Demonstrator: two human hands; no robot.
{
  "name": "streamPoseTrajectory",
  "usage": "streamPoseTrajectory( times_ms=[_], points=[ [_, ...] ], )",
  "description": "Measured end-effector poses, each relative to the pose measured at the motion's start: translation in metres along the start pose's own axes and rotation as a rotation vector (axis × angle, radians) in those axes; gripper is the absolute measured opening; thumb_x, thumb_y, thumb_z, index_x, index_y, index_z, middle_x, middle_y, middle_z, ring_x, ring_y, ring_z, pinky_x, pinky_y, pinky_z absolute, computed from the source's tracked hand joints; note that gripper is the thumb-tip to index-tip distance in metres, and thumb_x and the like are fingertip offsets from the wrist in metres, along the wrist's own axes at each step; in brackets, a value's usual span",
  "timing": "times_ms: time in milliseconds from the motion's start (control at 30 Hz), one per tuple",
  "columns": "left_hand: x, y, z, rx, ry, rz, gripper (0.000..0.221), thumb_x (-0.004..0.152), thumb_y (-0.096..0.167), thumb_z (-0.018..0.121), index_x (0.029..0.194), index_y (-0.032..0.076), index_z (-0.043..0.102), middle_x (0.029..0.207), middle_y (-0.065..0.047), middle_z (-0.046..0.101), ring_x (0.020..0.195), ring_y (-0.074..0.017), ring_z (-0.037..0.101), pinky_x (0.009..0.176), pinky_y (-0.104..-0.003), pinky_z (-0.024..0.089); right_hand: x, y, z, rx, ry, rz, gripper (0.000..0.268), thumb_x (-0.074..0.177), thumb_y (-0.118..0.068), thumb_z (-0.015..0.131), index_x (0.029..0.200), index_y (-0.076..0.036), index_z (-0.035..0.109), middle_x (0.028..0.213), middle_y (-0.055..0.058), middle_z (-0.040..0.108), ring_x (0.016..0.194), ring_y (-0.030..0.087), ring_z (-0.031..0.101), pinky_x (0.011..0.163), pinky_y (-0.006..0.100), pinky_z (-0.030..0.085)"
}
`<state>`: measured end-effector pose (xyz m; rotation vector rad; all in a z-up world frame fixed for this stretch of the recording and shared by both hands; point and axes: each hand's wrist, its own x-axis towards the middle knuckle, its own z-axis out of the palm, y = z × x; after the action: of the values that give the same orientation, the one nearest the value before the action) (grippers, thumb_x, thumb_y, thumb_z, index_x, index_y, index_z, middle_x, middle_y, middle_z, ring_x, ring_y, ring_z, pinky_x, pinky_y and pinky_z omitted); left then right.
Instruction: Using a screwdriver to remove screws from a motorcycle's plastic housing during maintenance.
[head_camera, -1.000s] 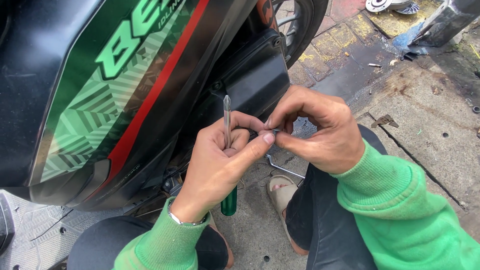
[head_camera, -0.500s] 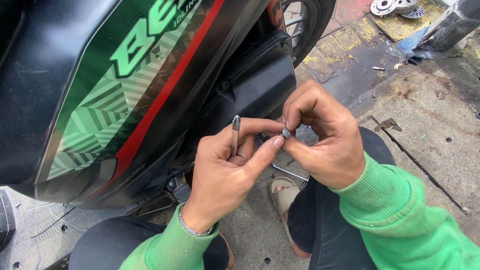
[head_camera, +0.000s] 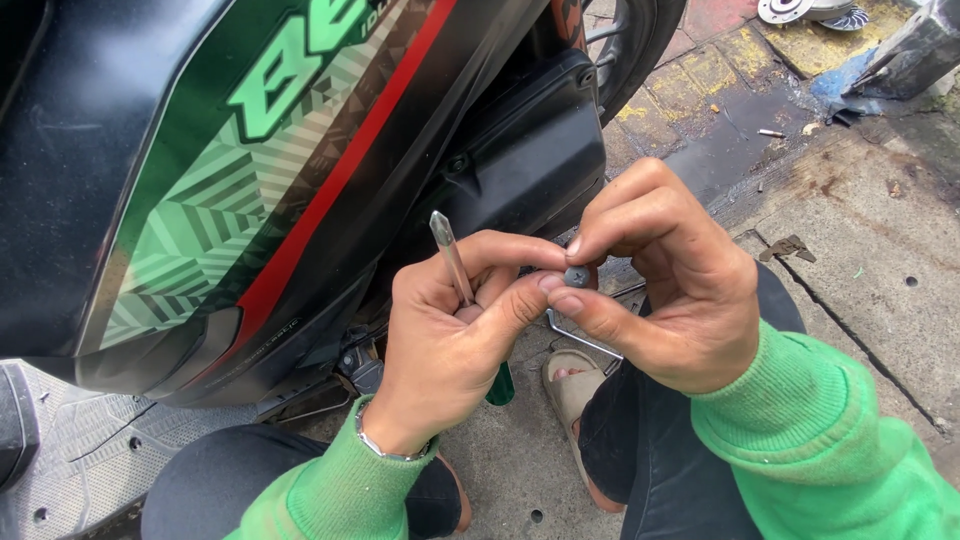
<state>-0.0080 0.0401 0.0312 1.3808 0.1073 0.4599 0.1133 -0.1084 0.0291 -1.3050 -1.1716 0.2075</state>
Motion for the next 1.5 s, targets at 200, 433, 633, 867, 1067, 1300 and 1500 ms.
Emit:
streamPoseTrajectory(
  times_ms=[200,433,633,867,1067,1300,1500],
  points=[
    [0.005,0.013,0.005,0.033,-0.009,-0.095,0.024,0.096,0.009,0.067,0.116,-0.003,0.069,0.064,0.01,0.036,0.057,-0.0012,0.03,0.052,-0.017,0.027,0.002,0.004,-0.003,-0.045,0.036,0.045,0.022,0.092,-0.002,0.074,0.108,-0.005,0.06,0.109,0.005,0.054,0.087,0.009,0.055,0.079,0.018,0.054],
    [0.002,-0.008,0.007,0.392,-0.059,-0.255,0.035,0.104,0.029,0.047,0.089,0.008,0.071,0.065,0.005,0.048,0.057,-0.0077,0.04,0.053,-0.026,0.036,0.01,0.06,-0.035,-0.003,0.191,0.288,0.018,0.104,0.004,0.063,0.117,-0.002,0.051,0.097,0.008,0.061,0.071,0.012,0.061,0.062,0.02,0.052],
    [-0.015,-0.041,0.006,1.09,-0.451,-0.022,0.01,0.091,0.017,0.058,0.1,0.013,0.057,0.077,-0.012,0.074,0.063,-0.0439,0.067,0.056,-0.056,0.049,0.03,0.106,-0.05,-0.035,0.386,0.458,0.015,0.103,-0.01,0.065,0.116,-0.004,0.059,0.099,0.006,0.065,0.074,0.013,0.069,0.055,0.019,0.051],
    [-0.021,-0.07,-0.001,1.03,-0.612,-0.094,0.013,0.092,0.015,0.058,0.09,0.004,0.065,0.082,-0.016,0.073,0.069,-0.0446,0.066,0.065,-0.053,0.051,0.052,0.133,-0.047,-0.091,0.376,0.335,0.02,0.104,-0.003,0.066,0.121,-0.004,0.056,0.11,0.009,0.064,0.083,0.015,0.07,0.061,0.02,0.056],
    [-0.018,-0.073,-0.004,1.097,-0.629,-0.147,0.015,0.092,0.016,0.059,0.095,0.005,0.069,0.081,-0.017,0.073,0.069,-0.0422,0.069,0.066,-0.052,0.053,0.057,0.146,-0.052,-0.1,0.352,0.214,0.02,0.103,0.004,0.067,0.118,-0.002,0.055,0.114,0.012,0.061,0.084,0.017,0.069,0.064,0.022,0.057],
    [-0.015,-0.075,-0.003,1.114,-0.68,-0.182,0.014,0.093,0.013,0.061,0.091,0.002,0.069,0.077,-0.018,0.072,0.066,-0.0394,0.07,0.064,-0.049,0.055,0.053,0.133,-0.053,-0.131,0.341,0.181,0.023,0.102,0.003,0.074,0.116,-0.003,0.057,0.116,0.01,0.068,0.09,0.015,0.069,0.069,0.022,0.058],
    [-0.014,-0.074,-0.002,1.127,-0.695,-0.22,0.016,0.094,0.012,0.058,0.097,0.001,0.069,0.076,-0.019,0.073,0.064,-0.0379,0.071,0.062,-0.048,0.057,0.051,0.135,-0.052,-0.197,0.353,0.188,0.024,0.099,0.007,0.076,0.114,-0.003,0.06,0.115,0.009,0.071,0.084,0.012,0.066,0.064,0.021,0.055]
  ],
)
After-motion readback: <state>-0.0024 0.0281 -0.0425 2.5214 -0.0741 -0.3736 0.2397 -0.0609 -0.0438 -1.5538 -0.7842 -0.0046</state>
